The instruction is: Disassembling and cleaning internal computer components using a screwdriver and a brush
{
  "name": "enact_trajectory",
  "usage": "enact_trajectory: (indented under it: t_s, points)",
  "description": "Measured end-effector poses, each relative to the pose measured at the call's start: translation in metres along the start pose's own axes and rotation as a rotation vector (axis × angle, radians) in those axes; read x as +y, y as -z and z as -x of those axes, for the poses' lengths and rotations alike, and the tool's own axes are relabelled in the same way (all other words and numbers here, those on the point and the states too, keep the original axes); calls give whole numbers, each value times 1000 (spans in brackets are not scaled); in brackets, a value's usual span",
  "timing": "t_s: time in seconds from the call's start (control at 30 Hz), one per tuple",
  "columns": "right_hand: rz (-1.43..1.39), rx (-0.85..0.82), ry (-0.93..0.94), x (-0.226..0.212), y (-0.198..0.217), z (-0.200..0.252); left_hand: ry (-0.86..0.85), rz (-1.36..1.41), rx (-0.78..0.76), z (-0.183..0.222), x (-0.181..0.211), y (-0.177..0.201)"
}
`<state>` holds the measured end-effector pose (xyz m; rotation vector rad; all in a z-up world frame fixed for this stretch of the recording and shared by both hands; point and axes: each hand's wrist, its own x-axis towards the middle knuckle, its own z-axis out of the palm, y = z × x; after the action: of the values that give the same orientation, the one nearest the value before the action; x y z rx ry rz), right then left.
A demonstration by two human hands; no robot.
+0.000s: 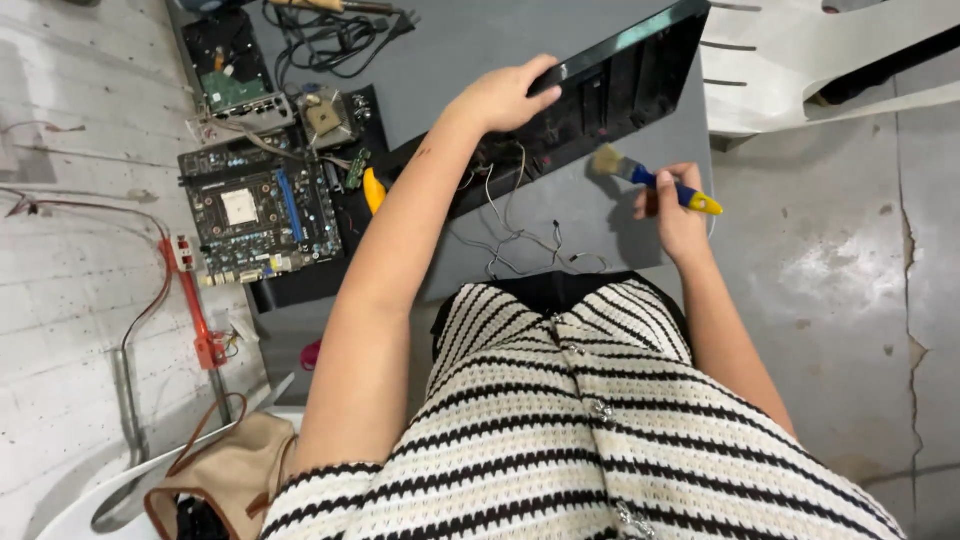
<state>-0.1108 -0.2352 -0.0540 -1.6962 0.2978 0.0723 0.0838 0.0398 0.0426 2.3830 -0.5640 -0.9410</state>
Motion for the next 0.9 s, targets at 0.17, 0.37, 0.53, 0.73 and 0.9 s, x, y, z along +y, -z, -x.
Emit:
enact_trajectory:
  t_s: [0.17, 0.37, 0.53, 0.73, 0.9]
  points:
    - [315, 45, 65, -29, -5, 20, -161, 22, 169, -26, -26, 0]
    - [354, -16, 221, -92, -19, 16, -218, 59, 329, -45, -42, -3]
    - [52, 4, 400, -76, -44, -9, -288, 87, 384, -29, -24, -5]
    - [441, -194, 254, -60, -44, -15, -229, 163, 492, 1, -15, 4]
    - [396, -170, 513, -67, -50, -19, -271, 286, 538, 1, -21, -9]
